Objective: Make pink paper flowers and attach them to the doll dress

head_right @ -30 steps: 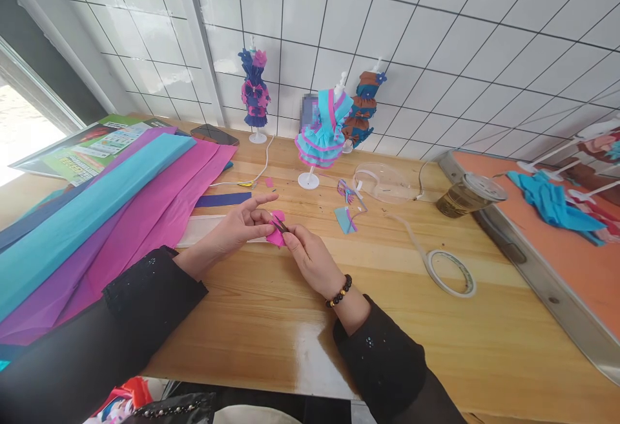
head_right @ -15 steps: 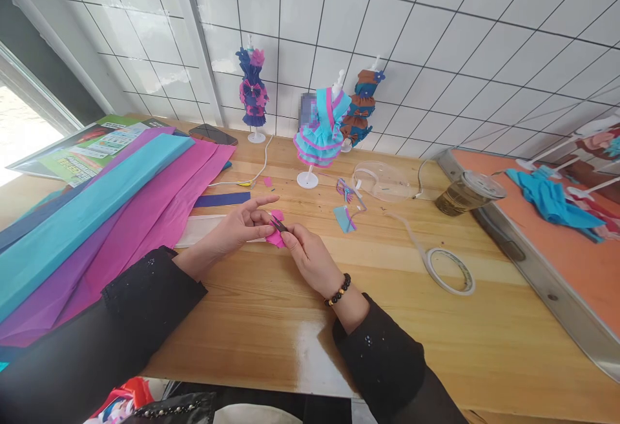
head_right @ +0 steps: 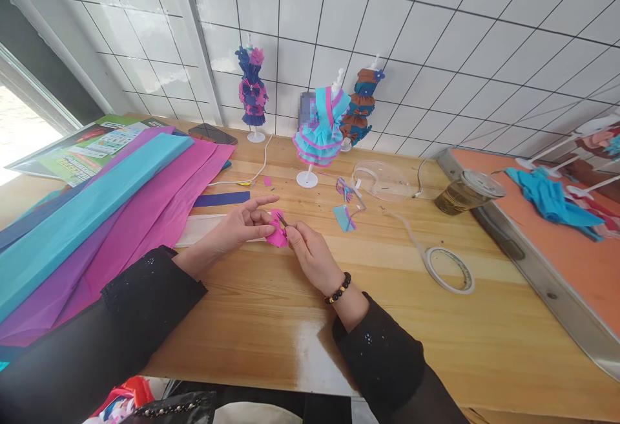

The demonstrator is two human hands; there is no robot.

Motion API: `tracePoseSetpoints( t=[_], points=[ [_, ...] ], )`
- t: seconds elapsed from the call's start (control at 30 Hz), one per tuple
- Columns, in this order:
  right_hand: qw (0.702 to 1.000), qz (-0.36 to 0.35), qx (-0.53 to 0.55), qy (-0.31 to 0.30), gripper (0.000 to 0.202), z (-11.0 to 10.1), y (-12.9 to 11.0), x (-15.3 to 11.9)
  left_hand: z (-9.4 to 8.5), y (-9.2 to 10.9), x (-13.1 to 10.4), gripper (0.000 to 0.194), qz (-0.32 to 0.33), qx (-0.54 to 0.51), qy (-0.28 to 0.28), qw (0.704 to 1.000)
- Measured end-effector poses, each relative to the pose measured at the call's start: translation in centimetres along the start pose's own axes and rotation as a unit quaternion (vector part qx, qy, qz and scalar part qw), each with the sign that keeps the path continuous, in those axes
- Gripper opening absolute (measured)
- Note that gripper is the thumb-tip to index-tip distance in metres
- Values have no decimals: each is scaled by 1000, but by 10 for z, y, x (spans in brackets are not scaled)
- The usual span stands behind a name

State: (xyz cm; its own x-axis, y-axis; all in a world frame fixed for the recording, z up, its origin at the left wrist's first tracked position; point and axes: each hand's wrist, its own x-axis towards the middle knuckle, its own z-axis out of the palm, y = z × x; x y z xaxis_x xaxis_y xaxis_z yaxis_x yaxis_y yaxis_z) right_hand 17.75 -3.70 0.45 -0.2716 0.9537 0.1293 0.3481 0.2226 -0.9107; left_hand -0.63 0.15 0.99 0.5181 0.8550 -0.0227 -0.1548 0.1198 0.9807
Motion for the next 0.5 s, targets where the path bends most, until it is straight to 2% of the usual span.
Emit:
tracePoseSetpoints(
  t=[0.1, 0.2, 0.27, 0.43, 0.5],
  points=[
    [996, 33, 86, 14, 36, 0, 2, 1, -1, -1, 1, 67, -1, 12, 3, 1000],
    [988, 70, 138, -10, 42, -2, 0, 2, -1, -2, 1, 66, 0, 40, -6, 999],
    [988, 82, 128, -31, 41, -4, -2, 2, 0, -3, 1, 67, 1, 61, -23, 998],
    [994, 65, 16, -91, 30, -5, -6, 2, 1, -4, -3, 71, -24, 78, -83, 993],
    [992, 68, 11, -105, 27, -5, -7, 2, 0, -4, -4, 70, -28, 83, -99, 991]
  ],
)
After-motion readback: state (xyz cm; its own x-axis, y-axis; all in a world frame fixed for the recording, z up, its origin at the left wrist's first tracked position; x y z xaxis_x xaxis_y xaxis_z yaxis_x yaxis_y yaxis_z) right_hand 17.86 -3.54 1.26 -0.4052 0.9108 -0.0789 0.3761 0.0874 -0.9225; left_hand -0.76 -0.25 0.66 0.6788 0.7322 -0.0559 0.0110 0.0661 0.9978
